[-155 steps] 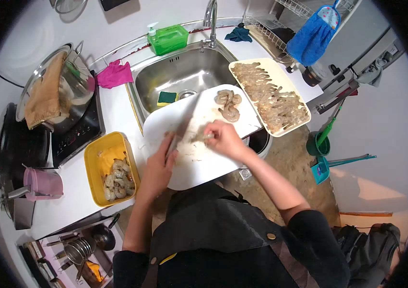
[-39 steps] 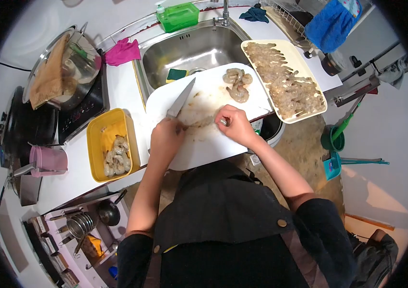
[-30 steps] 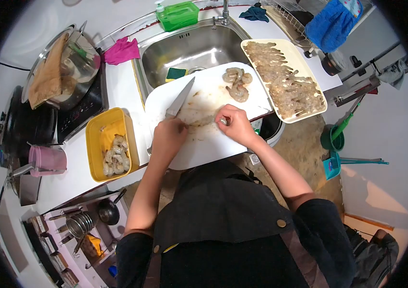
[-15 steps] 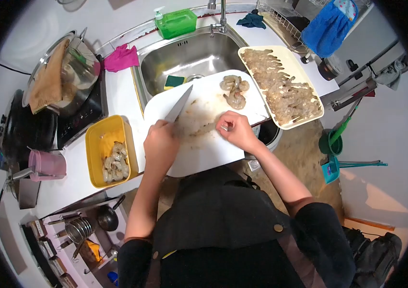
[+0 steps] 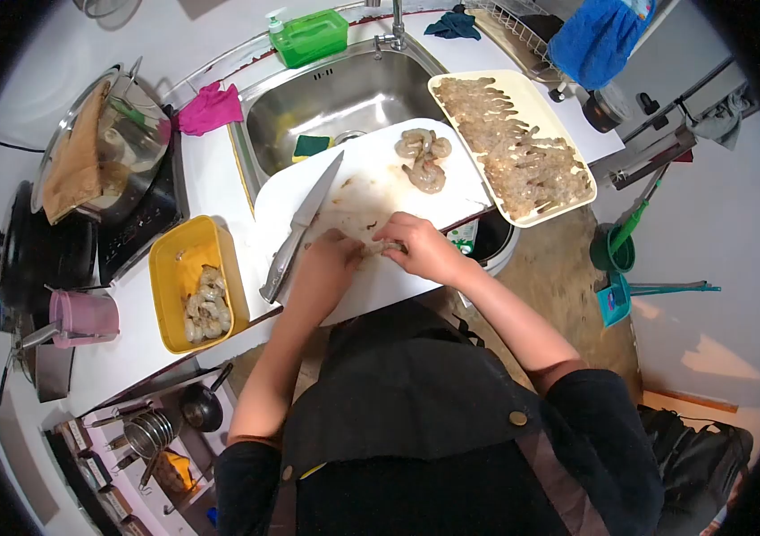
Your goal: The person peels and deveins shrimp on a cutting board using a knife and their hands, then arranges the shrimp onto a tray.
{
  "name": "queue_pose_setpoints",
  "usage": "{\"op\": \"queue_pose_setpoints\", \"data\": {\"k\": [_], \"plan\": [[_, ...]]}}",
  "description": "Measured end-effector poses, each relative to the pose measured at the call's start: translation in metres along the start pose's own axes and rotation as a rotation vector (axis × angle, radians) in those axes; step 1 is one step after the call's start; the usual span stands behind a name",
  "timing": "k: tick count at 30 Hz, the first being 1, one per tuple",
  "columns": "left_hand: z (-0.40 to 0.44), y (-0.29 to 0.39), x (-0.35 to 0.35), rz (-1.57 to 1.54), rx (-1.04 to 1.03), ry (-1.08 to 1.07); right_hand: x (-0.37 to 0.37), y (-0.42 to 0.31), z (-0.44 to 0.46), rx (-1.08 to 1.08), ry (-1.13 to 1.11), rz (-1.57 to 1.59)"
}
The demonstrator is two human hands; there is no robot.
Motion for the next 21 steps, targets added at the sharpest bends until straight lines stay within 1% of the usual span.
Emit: {"op": "queue_pose_setpoints", "data": {"k": [2, 4, 5, 7, 11, 16, 21], "plan": [[-0.004, 0.003, 0.001, 0.018, 0.008, 0.032, 0.0, 0.003, -0.006, -0.027, 0.019, 0.003], [-0.004, 0.016, 0.004, -0.038, -0.035, 0.06, 0.005, 0.003, -0.009, -0.041, 0.062, -0.029], [-0.003, 0.021, 0.005, -0.066, -0.058, 0.075, 0.006, 0.001, -0.01, -0.012, 0.08, -0.03], [0.002, 0.026, -0.003, -0.041, -0.067, 0.022, 0.004, -0.001, -0.01, 0.049, 0.115, -0.032], [0.008, 0.024, -0.011, 0.006, -0.051, -0.04, 0.0, 0.002, -0.016, 0.034, 0.158, -0.021], [0.012, 0.023, -0.013, 0.008, -0.131, -0.041, -0.001, 0.0, -0.021, 0.0, 0.28, -0.019], [0.014, 0.024, -0.019, 0.049, -0.161, -0.05, -0.006, -0.001, -0.021, -0.032, 0.284, -0.048]]}}
Point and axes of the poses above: each hand's wrist, its own z-axis towards the middle knuckle, its own x-axis out of the back of the hand, y = z × x, the point moved 10 cm from there along z, towards the middle knuckle, and after that the axes turned 7 degrees about x, right-handed, at the moved point
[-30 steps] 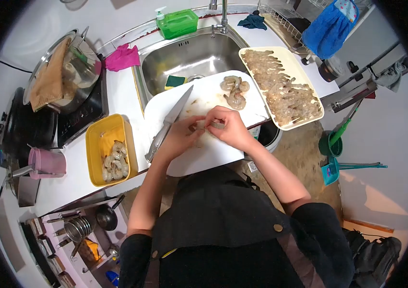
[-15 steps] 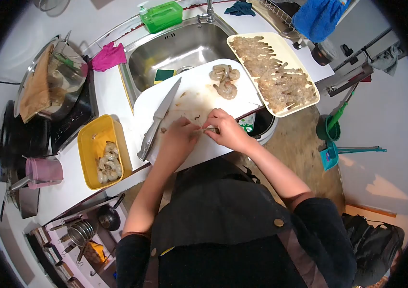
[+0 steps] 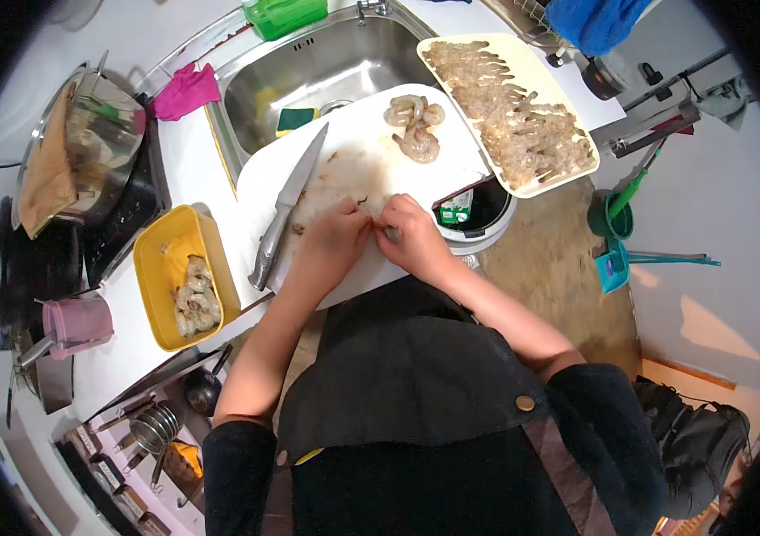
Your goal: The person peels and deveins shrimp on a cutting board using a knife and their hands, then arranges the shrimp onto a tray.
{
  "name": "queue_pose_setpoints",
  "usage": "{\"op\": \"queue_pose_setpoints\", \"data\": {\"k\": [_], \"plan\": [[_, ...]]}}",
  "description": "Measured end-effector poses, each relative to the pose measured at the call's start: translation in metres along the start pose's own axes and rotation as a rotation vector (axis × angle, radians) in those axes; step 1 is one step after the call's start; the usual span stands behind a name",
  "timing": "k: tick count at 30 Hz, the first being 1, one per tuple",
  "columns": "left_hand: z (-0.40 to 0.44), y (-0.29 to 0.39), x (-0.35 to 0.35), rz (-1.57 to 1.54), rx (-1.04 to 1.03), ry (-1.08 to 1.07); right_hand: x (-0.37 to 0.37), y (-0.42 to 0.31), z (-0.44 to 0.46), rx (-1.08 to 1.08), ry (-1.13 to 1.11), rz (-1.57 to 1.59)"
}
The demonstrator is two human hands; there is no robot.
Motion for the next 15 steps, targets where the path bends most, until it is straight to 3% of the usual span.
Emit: {"op": "queue_pose_setpoints", "data": {"k": [8, 11, 15], "plan": [[0.0, -0.003, -0.005, 0.056, 0.016, -0.025, -0.008, 0.0, 0.002, -0.024, -0.016, -0.068], [-0.003, 0.005, -0.004, 0.136, -0.049, 0.101, -0.011, 0.001, 0.001, -0.031, -0.04, -0.105], [0.006, -0.014, 0.007, -0.07, 0.077, -0.009, -0.003, -0.003, 0.01, -0.017, -0.069, -0.085]]}}
Point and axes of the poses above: each hand's wrist, its own z-axis towards the middle knuckle, its own x-axis out of the back of the hand, y = z × x, the point moved 10 cm from there along z, towards the middle knuckle, and after that the axes turned 7 degrees about x, right-handed, at the moved point
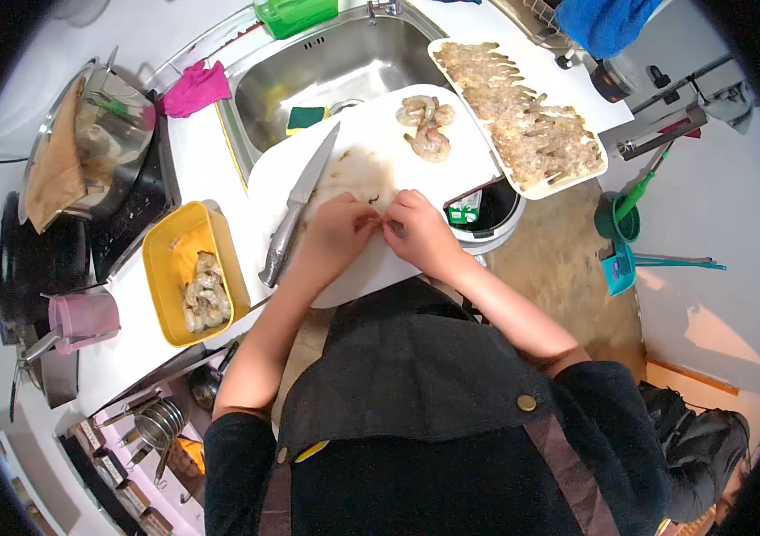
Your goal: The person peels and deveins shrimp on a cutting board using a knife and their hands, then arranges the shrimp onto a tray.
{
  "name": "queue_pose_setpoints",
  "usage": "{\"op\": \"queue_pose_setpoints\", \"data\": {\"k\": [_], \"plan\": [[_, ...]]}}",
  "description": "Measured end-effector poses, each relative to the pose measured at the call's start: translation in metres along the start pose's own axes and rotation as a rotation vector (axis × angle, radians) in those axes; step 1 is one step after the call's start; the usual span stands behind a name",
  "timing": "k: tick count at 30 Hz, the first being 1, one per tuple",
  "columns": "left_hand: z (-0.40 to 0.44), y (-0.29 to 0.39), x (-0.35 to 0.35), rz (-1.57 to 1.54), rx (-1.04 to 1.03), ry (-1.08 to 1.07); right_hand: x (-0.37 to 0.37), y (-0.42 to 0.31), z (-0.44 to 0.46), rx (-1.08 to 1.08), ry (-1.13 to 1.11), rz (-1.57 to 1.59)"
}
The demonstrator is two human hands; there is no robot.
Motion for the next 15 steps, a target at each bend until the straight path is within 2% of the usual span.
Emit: {"op": "queue_pose_setpoints", "data": {"k": [2, 8, 11, 15], "plan": [[0.002, -0.009, 0.014, -0.068, 0.153, -0.127, 0.005, -0.006, 0.005, -0.007, 0.027, 0.047], [0.002, -0.009, 0.014, 0.12, 0.05, -0.111, -0.024, -0.009, 0.015, -0.003, -0.056, 0.057], [0.001, -0.015, 0.009, 0.114, 0.048, -0.079, -0.019, -0.016, 0.02, -0.015, -0.004, 0.031], [-0.004, -0.011, 0.009, 0.143, -0.006, -0.021, -0.03, -0.015, 0.021, 0.011, -0.051, -0.043]]}}
Point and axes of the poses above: each hand's wrist, its own z-axis towards the middle knuckle, its own x-axis out of the back of the hand, y = z × x, the point moved 10 cm from there along z, towards the middle knuckle, and after that the axes turned 7 degrees about x, right-handed, at the moved point
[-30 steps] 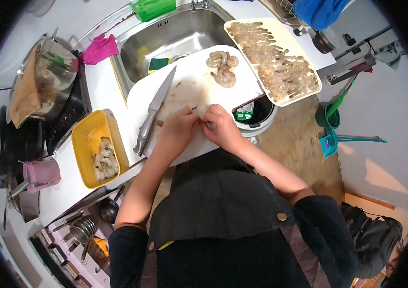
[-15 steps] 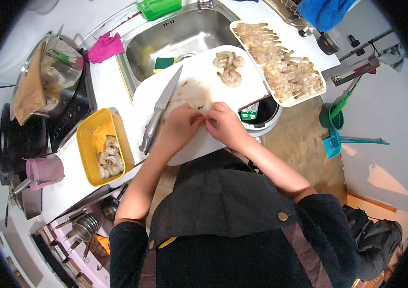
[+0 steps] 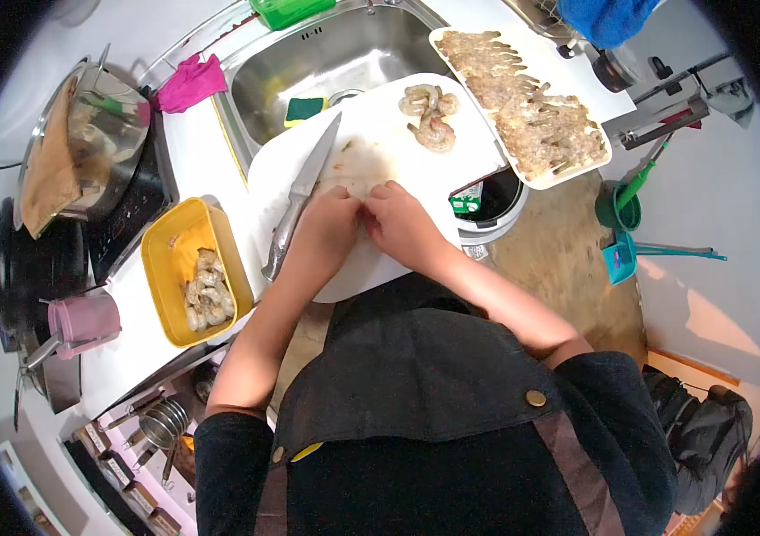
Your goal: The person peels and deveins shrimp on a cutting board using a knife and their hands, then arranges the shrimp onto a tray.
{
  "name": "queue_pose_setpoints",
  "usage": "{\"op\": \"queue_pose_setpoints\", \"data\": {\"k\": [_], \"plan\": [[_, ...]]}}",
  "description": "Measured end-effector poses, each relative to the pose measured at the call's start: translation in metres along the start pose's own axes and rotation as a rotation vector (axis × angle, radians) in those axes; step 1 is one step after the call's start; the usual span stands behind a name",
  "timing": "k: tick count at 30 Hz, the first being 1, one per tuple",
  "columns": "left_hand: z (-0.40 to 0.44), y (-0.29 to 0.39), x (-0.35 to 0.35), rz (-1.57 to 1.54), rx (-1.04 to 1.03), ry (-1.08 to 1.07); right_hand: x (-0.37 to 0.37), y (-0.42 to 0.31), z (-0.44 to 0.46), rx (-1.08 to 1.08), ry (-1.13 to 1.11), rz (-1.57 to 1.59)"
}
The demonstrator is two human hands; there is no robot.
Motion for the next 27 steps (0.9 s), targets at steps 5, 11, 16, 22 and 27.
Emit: {"op": "queue_pose_setpoints", "data": {"k": [5, 11, 16, 22, 27], "plan": [[-0.002, -0.003, -0.004, -0.025, -0.01, -0.035, -0.005, -0.005, -0.001, 0.005, -0.081, -0.073], [-0.006, -0.032, 0.028, -0.166, 0.172, -0.046, 0.012, -0.013, 0.008, 0.02, 0.05, 0.005], [-0.006, -0.031, 0.022, -0.086, 0.117, -0.077, -0.016, -0.018, 0.024, 0.002, -0.115, -0.044], [-0.008, -0.03, 0.019, -0.076, 0.124, -0.043, -0.027, -0.026, 0.023, 0.076, -0.156, -0.157], [-0.004, -0.03, 0.015, -0.037, 0.076, -0.06, -0.032, -0.03, 0.018, 0.199, -0.128, -0.257]]}}
Point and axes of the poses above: each hand's wrist, its own z-axis towards the middle knuckle, its own x-axis out of the back of the hand, y = z × x, the point moved 10 cm from there along z, towards the middle knuckle, and after that the axes turned 7 degrees about x, right-handed, at the moved point
